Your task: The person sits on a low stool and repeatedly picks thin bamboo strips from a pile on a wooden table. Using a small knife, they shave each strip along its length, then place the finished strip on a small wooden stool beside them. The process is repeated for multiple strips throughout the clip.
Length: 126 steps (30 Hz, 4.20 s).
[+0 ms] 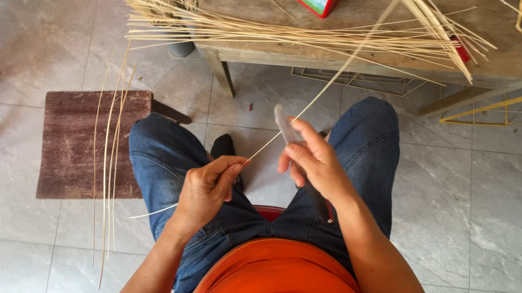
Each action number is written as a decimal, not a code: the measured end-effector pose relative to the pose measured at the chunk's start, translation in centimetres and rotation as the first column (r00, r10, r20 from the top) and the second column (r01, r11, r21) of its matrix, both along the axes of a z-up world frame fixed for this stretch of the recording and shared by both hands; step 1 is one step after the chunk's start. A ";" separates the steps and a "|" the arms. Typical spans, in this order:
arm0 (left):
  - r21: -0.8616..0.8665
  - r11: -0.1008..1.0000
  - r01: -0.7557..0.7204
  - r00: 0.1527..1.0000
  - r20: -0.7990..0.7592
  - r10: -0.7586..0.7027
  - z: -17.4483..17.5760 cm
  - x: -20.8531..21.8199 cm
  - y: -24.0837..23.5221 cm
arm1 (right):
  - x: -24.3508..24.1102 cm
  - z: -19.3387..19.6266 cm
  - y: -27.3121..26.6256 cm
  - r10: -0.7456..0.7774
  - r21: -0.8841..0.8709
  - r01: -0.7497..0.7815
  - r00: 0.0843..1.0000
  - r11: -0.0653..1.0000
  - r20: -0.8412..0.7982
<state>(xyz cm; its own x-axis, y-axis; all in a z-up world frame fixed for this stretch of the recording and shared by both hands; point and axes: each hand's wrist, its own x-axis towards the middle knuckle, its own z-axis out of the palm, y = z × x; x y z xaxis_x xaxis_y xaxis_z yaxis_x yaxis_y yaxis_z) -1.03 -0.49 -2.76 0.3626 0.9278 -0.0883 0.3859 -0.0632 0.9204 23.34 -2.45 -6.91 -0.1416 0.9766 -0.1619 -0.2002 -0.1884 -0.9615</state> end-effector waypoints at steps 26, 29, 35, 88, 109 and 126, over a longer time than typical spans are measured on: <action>-0.081 0.993 -0.092 0.983 0.149 0.103 -2.3 -8.9 -0.3 | 13.6 2.5 -0.9 -0.481 0.170 0.470 0.876 0.866 0.031; -0.041 0.997 -0.068 0.984 0.165 0.074 -1.7 -5.0 0.1 | 6.5 2.5 -2.2 -0.064 0.081 0.059 0.996 0.995 0.062; -0.011 1.000 0.008 0.998 0.069 -0.008 0.2 0.1 -0.2 | -1.0 2.2 -2.2 0.177 0.082 -0.191 0.973 0.978 0.146; -0.147 0.983 0.108 0.994 -0.007 -0.110 0.1 -4.2 -0.2 | 11.0 -1.7 -0.2 -0.342 0.068 0.343 0.939 0.937 -0.028; 0.110 0.887 -0.449 0.467 0.875 0.128 10.5 -4.7 3.3 | 4.1 2.3 -3.5 0.120 0.168 -0.099 0.986 0.981 -0.119; -0.008 0.934 -0.357 0.377 0.914 0.151 0.4 4.0 -0.7 | -3.5 6.9 -2.3 0.228 0.121 -0.201 0.931 0.972 -0.284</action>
